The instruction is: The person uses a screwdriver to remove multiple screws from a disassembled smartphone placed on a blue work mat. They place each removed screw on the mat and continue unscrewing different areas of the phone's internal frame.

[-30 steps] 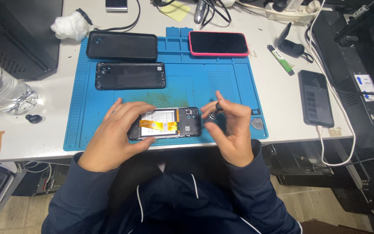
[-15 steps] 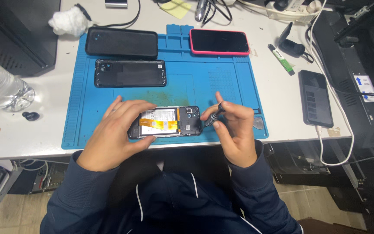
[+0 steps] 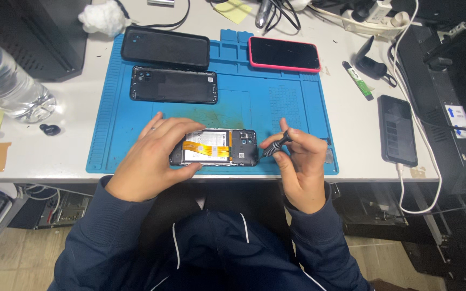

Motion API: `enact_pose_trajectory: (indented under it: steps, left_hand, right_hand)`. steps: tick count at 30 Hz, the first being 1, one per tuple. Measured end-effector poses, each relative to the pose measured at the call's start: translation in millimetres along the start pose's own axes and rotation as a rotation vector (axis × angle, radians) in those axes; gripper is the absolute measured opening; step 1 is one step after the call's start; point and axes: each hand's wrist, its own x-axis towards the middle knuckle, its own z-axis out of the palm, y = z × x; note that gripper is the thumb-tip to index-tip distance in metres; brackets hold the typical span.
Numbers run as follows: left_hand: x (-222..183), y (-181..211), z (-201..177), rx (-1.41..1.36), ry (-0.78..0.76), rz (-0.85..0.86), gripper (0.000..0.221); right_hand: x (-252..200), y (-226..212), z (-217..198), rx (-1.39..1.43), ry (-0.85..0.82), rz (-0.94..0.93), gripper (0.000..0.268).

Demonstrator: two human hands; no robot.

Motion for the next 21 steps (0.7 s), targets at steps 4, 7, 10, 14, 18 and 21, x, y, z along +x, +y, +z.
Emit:
enact_pose_trajectory:
  steps: [4, 7, 10, 14, 18, 21]
  left_hand:
    - [-1, -1, 1, 0.017, 0.005, 0.013, 0.064]
    - [-1, -1, 2, 0.008, 0.003, -0.001, 0.065]
    - [-1, -1, 1, 0.009, -0.002, -0.005, 0.066]
    - [-2, -2, 2, 0.011, -0.005, -0.005, 0.065]
    - [-1, -2, 1, 0.014, 0.017, 0.011, 0.064]
    - [-1, -1, 2, 0.017, 0.023, 0.015, 0.063]
  right_hand:
    - [-1, -3, 3, -0.027, 0.0, 0.012, 0.041]
    - [1, -11, 4, -0.062, -0.017, 0.013, 0.041]
    - [-2, -11, 7, -0.068, 0.012, 0.022, 0.041]
    - [2, -11, 0, -0.097, 0.021, 0.054, 0.045]
    - [0, 0, -1, -0.106, 0.112, 0.081, 0.053]
    - [1, 0, 0, -0.121, 0.145, 0.078, 0.054]
